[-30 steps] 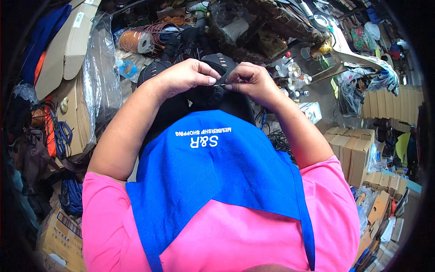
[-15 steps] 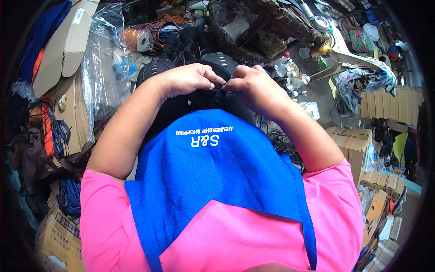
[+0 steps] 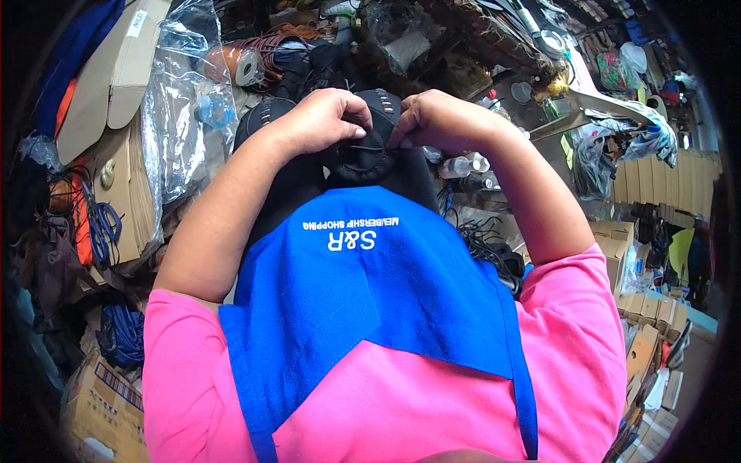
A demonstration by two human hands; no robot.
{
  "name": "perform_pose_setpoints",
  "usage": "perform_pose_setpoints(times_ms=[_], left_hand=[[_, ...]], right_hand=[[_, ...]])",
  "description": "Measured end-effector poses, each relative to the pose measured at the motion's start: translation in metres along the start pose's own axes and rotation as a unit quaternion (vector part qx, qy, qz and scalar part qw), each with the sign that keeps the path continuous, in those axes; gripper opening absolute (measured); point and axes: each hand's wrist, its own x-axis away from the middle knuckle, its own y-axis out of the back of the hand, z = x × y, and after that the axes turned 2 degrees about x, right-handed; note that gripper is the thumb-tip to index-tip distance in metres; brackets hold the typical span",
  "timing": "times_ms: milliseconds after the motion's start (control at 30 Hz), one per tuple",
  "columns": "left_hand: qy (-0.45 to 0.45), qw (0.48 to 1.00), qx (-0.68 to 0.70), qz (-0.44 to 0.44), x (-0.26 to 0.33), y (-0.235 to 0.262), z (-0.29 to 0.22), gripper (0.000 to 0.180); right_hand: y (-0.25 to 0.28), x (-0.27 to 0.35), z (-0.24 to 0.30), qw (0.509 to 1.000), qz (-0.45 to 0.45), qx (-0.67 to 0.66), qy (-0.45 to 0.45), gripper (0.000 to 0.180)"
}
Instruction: Threading laces or cords through the eyelets of a black shoe upper part.
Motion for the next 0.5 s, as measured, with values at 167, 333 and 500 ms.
perform_pose_setpoints(times_ms=[167,333,500], left_hand=[[-0.011,0.999,0.017,-0.026,-0.004,-0.009,-0.001,0.015],[-0.029,0.969,-0.127,-0.21,0.03,-0.023,-0.021,0.018],[0.03,0.975,-0.144,-0.167,0.093,-0.02,-0.023,0.023]], right_hand=[[-0.022,-0.01,-0.012,0.996,-0.038,-0.085,0.013,0.018],[-0.031,0.014,-0.027,0.949,-0.081,-0.297,-0.067,0.022],[-0.037,0.083,-0.073,0.77,-0.211,-0.6,0.049,0.026]])
